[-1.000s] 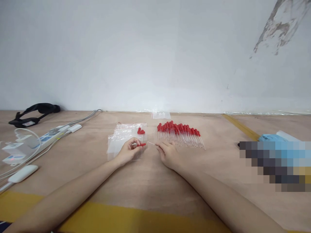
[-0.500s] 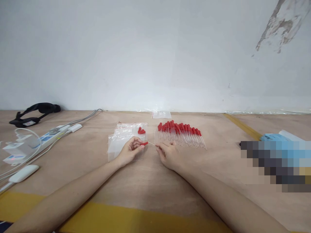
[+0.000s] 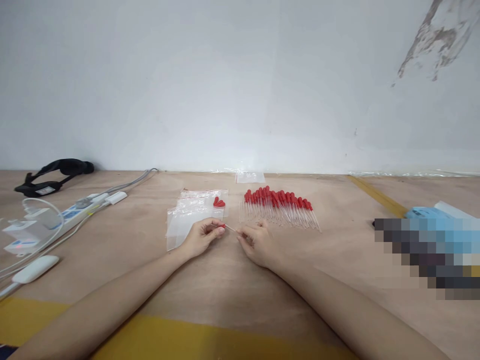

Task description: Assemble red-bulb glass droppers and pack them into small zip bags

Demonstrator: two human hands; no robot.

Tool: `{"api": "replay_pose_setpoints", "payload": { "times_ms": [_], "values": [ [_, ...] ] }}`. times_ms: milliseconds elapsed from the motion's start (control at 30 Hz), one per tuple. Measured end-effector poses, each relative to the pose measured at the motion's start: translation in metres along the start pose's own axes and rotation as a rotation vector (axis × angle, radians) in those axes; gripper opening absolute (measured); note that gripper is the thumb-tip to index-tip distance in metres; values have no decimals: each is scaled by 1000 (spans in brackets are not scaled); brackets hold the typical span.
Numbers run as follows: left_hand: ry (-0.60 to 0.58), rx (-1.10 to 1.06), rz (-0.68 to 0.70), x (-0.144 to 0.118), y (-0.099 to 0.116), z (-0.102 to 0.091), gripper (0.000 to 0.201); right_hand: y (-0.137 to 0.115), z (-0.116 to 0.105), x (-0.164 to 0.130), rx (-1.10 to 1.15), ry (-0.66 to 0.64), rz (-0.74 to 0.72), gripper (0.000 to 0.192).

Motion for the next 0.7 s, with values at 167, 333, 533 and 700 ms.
{"api": "replay_pose_setpoints", "payload": {
  "times_ms": [167, 333, 533, 700],
  "values": [
    [-23, -30, 8, 1, -1, 2, 22, 1, 3, -1, -9, -17, -5, 17],
    [-37, -64, 20, 1, -3, 3, 21, 2, 3, -1, 25, -2, -7, 15],
    [-47, -109, 6, 0, -2, 4, 23, 4, 6, -1, 40, -33, -6, 16],
    [-56, -115, 33, -1, 0, 5, 21, 1, 4, 1, 69, -67, 0, 16]
  ]
}}
Point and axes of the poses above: each hand's wrist, its own x-axis towards the middle knuckle, its own z-axis out of the palm, y = z × x, the point moved 10 cm from there along x, towards the middle knuckle, and after that the axes turned 1 degree about -z, right-handed, at the moved point
